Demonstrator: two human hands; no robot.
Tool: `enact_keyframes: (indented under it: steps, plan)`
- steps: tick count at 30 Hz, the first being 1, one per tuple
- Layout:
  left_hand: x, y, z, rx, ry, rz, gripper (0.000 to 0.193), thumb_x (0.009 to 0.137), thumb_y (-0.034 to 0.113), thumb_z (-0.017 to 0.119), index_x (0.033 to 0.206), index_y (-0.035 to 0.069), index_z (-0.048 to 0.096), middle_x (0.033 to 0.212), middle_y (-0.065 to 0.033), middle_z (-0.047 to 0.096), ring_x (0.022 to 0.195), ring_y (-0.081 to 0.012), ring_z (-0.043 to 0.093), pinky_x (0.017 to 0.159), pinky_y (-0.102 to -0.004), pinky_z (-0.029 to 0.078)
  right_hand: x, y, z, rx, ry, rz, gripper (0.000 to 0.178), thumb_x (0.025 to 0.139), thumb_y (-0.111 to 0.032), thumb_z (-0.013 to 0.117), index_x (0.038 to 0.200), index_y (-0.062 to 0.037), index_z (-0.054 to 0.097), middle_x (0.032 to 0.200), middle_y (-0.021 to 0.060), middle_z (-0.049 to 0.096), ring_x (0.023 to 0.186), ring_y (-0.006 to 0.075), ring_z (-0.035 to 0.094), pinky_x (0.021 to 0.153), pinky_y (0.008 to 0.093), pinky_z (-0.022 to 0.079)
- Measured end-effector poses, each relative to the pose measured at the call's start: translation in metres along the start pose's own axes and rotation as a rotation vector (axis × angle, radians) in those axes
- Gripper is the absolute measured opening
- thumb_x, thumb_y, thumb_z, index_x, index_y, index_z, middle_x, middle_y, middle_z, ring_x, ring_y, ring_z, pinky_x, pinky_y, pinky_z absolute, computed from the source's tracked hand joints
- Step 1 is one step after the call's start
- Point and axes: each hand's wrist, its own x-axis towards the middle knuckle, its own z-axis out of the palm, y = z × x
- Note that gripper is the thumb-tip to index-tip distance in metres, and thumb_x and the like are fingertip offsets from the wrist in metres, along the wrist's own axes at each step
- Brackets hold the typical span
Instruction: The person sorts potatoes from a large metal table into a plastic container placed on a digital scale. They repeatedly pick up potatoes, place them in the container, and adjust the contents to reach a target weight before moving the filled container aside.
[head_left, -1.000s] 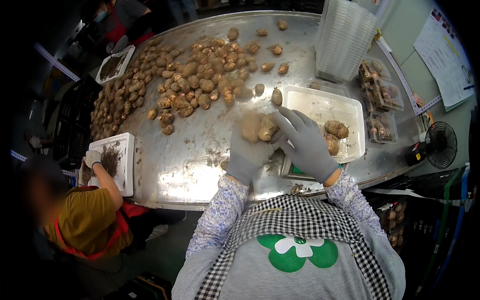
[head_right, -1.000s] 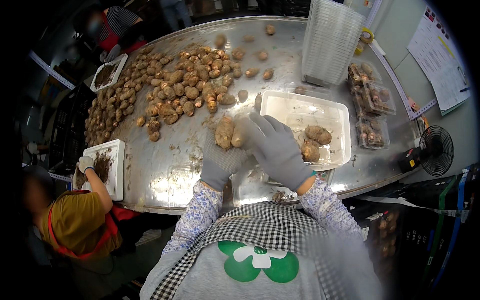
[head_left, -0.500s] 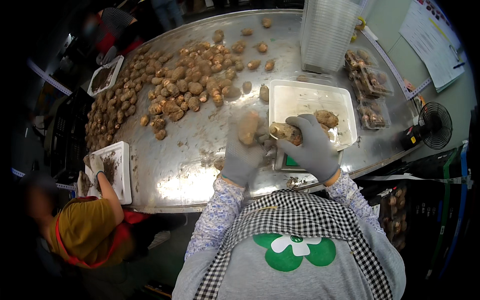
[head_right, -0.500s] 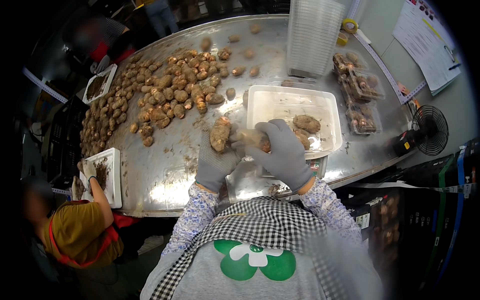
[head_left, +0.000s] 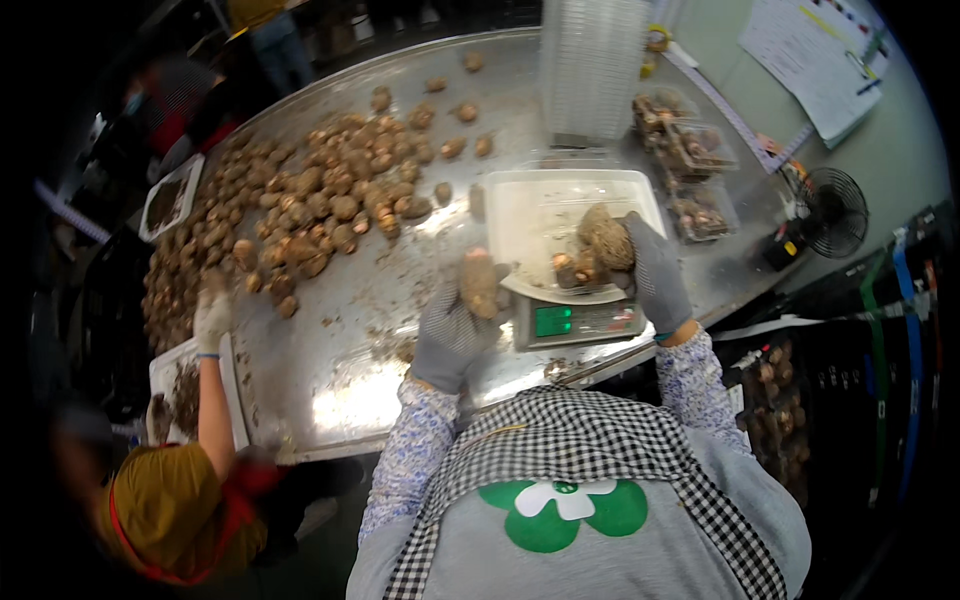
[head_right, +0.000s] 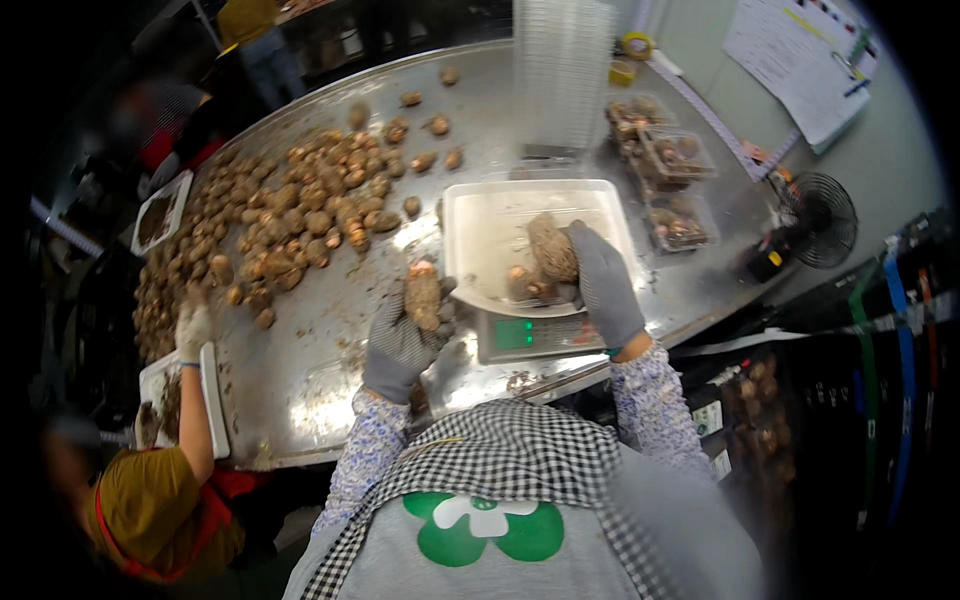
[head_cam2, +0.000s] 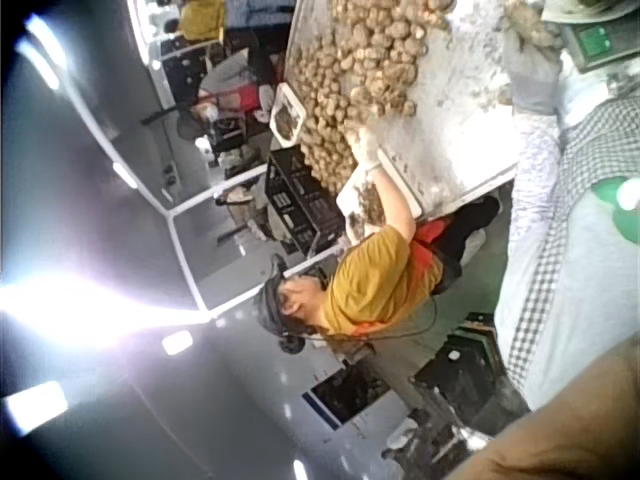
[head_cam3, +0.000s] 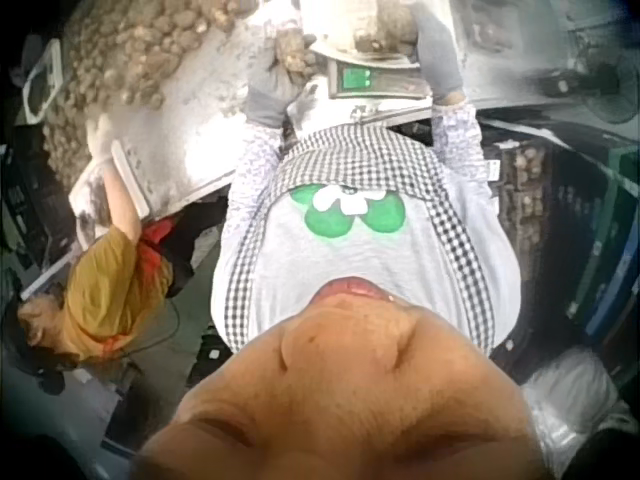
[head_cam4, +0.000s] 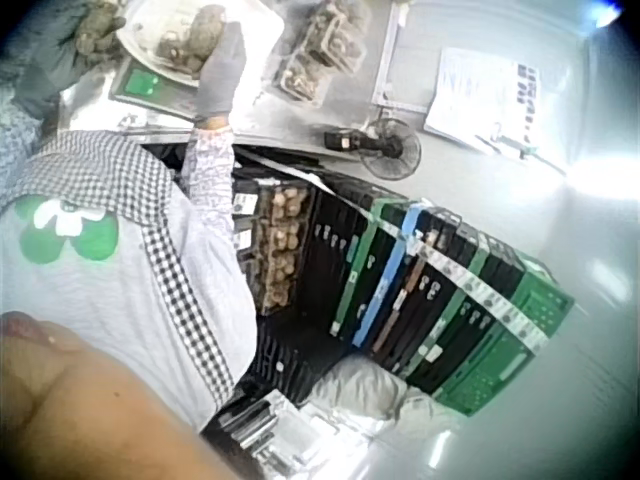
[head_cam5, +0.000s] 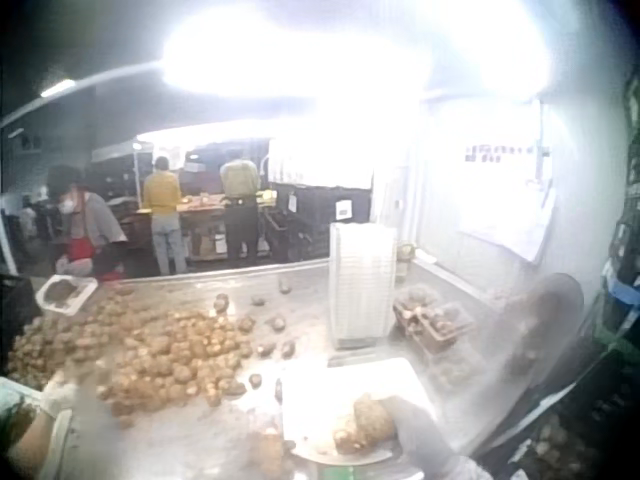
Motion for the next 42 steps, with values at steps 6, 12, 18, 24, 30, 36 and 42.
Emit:
enact_keyframes:
  steps: [6,12,18,24,30,36,42]
  plan:
    - [0.008,-0.007,-0.004,-0.143,-0.192,-0.092,0.052,0.106,0.038,0.048,0.143,0.001,0.046,0.117,-0.0163,0.061,0.099,-0.0235,0.058,0.076,-0.0336,0.049,0.013,0.001,-0.022,-0.007,-0.049,0.185,0.045,0.107,-0.039,0.044,0.113,0.0004,0.065,0.076,0.0,0.061,0.056,0.0055,0.057,0.045,0.0191,0.043]
    - [-0.002,-0.01,0.032,0.328,-0.028,0.003,0.051,0.104,0.021,0.056,0.15,0.006,0.039,0.116,-0.0103,0.06,0.097,-0.0185,0.061,0.079,-0.0277,0.053,0.035,0.017,-0.007,-0.722,0.228,-0.706,0.029,0.098,-0.029,0.06,0.106,-0.0016,0.069,0.097,0.009,0.07,0.092,0.0243,0.065,0.081,0.0348,0.052]
    - [0.001,-0.031,0.048,0.819,0.01,0.261,0.061,0.095,0.012,0.068,0.147,-0.002,0.039,0.135,-0.0166,0.058,0.123,-0.0243,0.06,0.104,-0.0337,0.053,-0.008,-0.005,0.026,-0.648,-0.107,-0.857,0.036,0.083,-0.022,0.075,0.114,-0.0051,0.068,0.105,0.0131,0.069,0.097,0.0304,0.065,0.086,0.041,0.051]
    - [0.01,-0.052,0.042,0.568,-0.102,0.061,0.061,0.101,0.012,0.057,0.155,0.003,0.029,0.141,-0.0148,0.052,0.126,-0.0211,0.055,0.106,-0.031,0.046,-0.011,-0.003,0.04,-0.687,-0.204,-0.945,0.043,0.082,-0.012,0.074,0.123,-0.004,0.062,0.117,0.0149,0.065,0.103,0.0306,0.065,0.088,0.0394,0.053]
    - [0.026,0.02,0.026,1.057,0.107,0.318,0.024,0.098,0.009,0.05,0.113,-0.001,0.066,0.103,-0.0109,0.067,0.094,-0.0175,0.065,0.086,-0.0319,0.055,0.011,0.013,-0.013,-0.621,0.097,-0.845,0.035,0.084,-0.002,0.068,0.119,-0.0012,0.064,0.121,0.0157,0.065,0.111,0.03,0.064,0.096,0.0369,0.052]
    - [0.118,0.091,-0.03,1.342,0.434,0.385,0.03,0.095,0.023,0.06,0.113,0.001,0.067,0.098,-0.0104,0.069,0.089,-0.0207,0.067,0.08,-0.0331,0.053,0.009,0.033,-0.04,-0.534,0.154,-0.663,0.016,0.093,-0.004,0.06,0.106,0.0011,0.069,0.115,0.0121,0.068,0.107,0.0251,0.064,0.094,0.0348,0.051]
    - [0.266,0.115,-0.068,2.084,-0.043,0.499,0.049,0.087,0.031,0.071,0.131,0.011,0.062,0.13,-0.013,0.062,0.123,-0.0336,0.056,0.106,-0.0421,0.043,0.013,0.034,-0.054,-0.439,0.333,-0.551,0.015,0.094,0.001,0.058,0.103,0.0018,0.07,0.104,0.0123,0.071,0.099,0.023,0.066,0.089,0.0332,0.05]
